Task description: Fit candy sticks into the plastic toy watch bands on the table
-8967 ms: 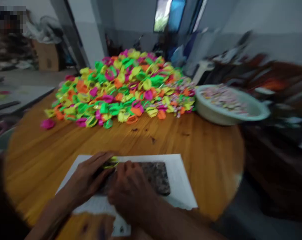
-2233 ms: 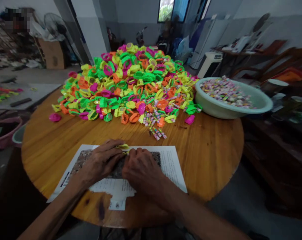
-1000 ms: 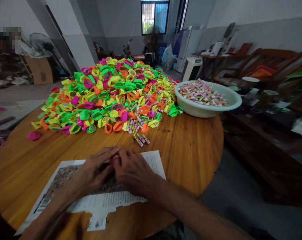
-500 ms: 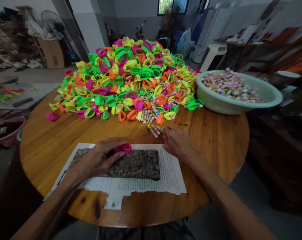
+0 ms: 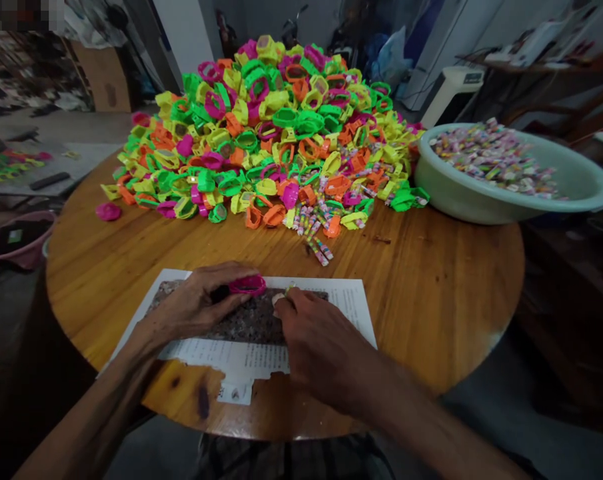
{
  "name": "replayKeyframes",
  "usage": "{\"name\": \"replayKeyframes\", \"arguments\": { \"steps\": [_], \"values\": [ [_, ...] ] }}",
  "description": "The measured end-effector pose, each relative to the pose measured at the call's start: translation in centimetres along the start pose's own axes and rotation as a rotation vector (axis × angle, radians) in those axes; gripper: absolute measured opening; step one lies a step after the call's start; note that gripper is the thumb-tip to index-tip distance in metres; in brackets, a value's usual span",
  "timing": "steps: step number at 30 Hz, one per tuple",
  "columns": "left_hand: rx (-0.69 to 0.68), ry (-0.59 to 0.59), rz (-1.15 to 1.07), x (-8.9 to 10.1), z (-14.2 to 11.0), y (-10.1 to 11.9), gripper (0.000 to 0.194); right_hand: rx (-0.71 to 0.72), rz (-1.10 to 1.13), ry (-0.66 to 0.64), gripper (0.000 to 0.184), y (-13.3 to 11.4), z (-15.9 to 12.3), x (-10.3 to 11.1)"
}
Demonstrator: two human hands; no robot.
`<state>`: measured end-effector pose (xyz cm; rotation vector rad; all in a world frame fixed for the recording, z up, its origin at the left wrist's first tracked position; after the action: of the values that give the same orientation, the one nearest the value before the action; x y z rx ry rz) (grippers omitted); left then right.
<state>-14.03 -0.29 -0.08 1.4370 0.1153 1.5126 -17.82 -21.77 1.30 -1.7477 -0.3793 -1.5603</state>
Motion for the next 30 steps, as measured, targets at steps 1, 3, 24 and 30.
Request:
{"name": "replayKeyframes", "arguments": {
  "steps": [1,3,24,30],
  "values": [
    [0.0,0.001,-0.008,0.0,0.0,0.0,0.034,0.012,-0.037,-0.052,0.027,0.2,0.2,0.2],
    [-0.009,0.011,-0.017,-0.1,-0.1,-0.1,0.034,0.024,-0.146,-0.072,0.029,1.0,0.5,1.0],
    [-0.025,0.01,0.019,-0.5,-0.5,-0.2,0.03,0.054,0.117,0.415,0.01,0.9,1.6,-1.7],
    [-0.013,0.016,0.022,-0.5,-0.8,0.0,0.031,0.033,0.051,0.4,0.017,0.2,1.7,-1.9]
  ]
}}
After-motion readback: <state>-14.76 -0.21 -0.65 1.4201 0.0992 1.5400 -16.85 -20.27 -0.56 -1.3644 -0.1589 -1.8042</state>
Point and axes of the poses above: each hand's wrist, its own z-axis towards the middle knuckle, its own x-axis out of the back of the hand, y = z × x, the point moved 2 cm from there along z, towards the middle knuckle, and after that the axes turned 1 degree about -y, right-handed, at the moved point
